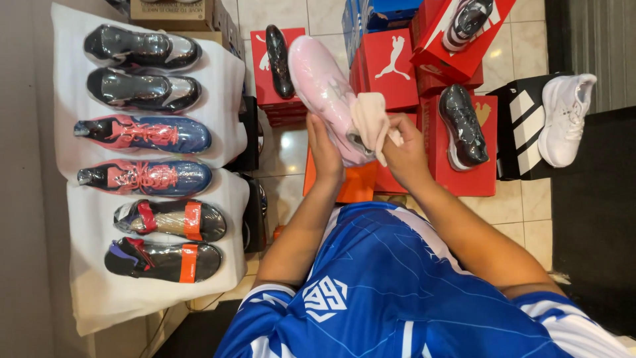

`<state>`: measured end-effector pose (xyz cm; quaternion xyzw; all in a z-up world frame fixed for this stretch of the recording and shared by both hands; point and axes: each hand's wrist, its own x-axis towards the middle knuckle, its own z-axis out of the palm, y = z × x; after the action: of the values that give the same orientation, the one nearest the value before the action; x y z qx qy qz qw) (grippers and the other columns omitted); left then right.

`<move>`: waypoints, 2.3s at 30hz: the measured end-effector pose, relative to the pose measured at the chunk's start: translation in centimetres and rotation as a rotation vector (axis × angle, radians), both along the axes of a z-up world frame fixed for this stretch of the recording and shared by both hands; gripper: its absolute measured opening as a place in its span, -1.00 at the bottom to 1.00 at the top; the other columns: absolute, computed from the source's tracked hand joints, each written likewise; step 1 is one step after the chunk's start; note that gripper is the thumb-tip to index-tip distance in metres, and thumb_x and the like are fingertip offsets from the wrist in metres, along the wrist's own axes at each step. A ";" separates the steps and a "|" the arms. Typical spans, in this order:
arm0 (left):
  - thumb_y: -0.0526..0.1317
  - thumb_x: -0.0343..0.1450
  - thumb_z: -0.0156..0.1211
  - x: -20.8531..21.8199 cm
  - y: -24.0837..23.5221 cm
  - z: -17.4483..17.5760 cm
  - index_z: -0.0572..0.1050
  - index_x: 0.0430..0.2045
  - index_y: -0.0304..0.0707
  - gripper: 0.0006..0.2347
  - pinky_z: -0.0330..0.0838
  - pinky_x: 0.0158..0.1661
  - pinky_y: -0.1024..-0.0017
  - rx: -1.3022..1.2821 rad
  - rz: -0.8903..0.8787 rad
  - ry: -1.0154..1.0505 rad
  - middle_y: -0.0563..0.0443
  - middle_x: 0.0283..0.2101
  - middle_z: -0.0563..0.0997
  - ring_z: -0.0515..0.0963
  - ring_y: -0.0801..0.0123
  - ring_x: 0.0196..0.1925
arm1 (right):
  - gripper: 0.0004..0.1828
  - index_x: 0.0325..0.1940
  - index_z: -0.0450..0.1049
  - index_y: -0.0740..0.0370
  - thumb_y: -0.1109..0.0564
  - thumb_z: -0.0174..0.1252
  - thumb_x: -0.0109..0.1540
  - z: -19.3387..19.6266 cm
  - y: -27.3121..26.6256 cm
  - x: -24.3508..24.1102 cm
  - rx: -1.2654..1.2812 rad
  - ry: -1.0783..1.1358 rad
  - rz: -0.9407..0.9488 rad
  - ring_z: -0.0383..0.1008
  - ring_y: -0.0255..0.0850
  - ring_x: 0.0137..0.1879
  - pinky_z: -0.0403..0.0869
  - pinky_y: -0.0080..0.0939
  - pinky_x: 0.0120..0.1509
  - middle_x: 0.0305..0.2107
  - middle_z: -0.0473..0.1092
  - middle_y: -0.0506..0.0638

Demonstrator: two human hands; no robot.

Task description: Cleaning and organizing shoe boxes using a cloth

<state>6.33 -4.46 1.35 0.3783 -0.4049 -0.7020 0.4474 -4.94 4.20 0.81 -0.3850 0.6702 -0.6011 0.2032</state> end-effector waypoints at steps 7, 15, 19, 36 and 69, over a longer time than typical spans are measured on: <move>0.05 0.68 -0.29 0.0 -1.5 -2.1 0.29 0.25 -0.29 -0.58 0.08 0.37 0.12 -0.079 -0.049 -0.010 -0.19 0.21 0.37 0.30 0.15 0.30 | -0.63 0.06 0.52 0.18 0.16 0.32 0.17 0.5 3.3 1.1 0.235 -0.745 -0.018 0.60 -0.27 -0.24 0.60 -0.25 -0.15 -0.25 0.55 0.01; 0.00 0.64 -0.08 4.5 -3.2 -13.2 0.53 0.13 -0.37 -0.59 0.27 0.27 0.00 -0.037 -0.497 -0.312 -0.34 0.16 0.56 0.48 0.06 0.24 | -0.20 0.38 0.34 -0.03 0.18 0.38 0.05 -10.1 6.1 -4.5 0.521 -0.323 0.038 0.38 -0.22 0.00 0.36 -0.26 0.05 0.11 0.43 0.10; 0.00 0.60 0.00 6.4 -0.1 -17.2 0.61 -0.02 -0.35 -0.63 0.37 0.15 0.05 0.135 -0.510 -0.494 -0.30 0.00 0.63 0.54 0.06 0.09 | -0.26 0.48 0.29 0.03 0.10 0.33 0.22 -12.1 5.6 -2.9 0.548 -0.610 0.071 0.42 -0.01 0.23 0.47 -0.07 0.26 0.22 0.33 0.28; 0.05 0.58 -0.02 8.8 -1.4 -17.7 0.46 0.24 -0.04 -0.62 0.33 0.28 -0.04 -0.089 -0.570 -0.784 -0.30 0.16 0.57 0.47 -0.18 0.29 | -0.36 0.36 0.48 -0.13 -0.01 0.37 0.16 -12.4 3.3 1.5 0.727 -0.426 0.253 0.40 -0.08 0.24 0.33 -0.04 0.37 0.08 0.45 0.14; 0.08 0.63 -0.27 6.0 14.4 -20.6 0.21 0.40 -0.32 -0.47 0.01 0.47 0.00 0.558 0.730 -0.485 -0.41 0.46 0.21 0.11 -0.14 0.53 | -0.35 0.26 0.51 -0.01 -0.35 0.25 0.20 -24.4 -7.1 -15.2 1.059 0.424 0.890 0.38 0.12 0.32 0.36 0.15 0.37 0.06 0.49 0.19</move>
<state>12.30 9.96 -19.29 0.7515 -0.1360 -0.4735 0.4388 -20.10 -2.90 -23.64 -0.5796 0.6762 0.0314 0.4537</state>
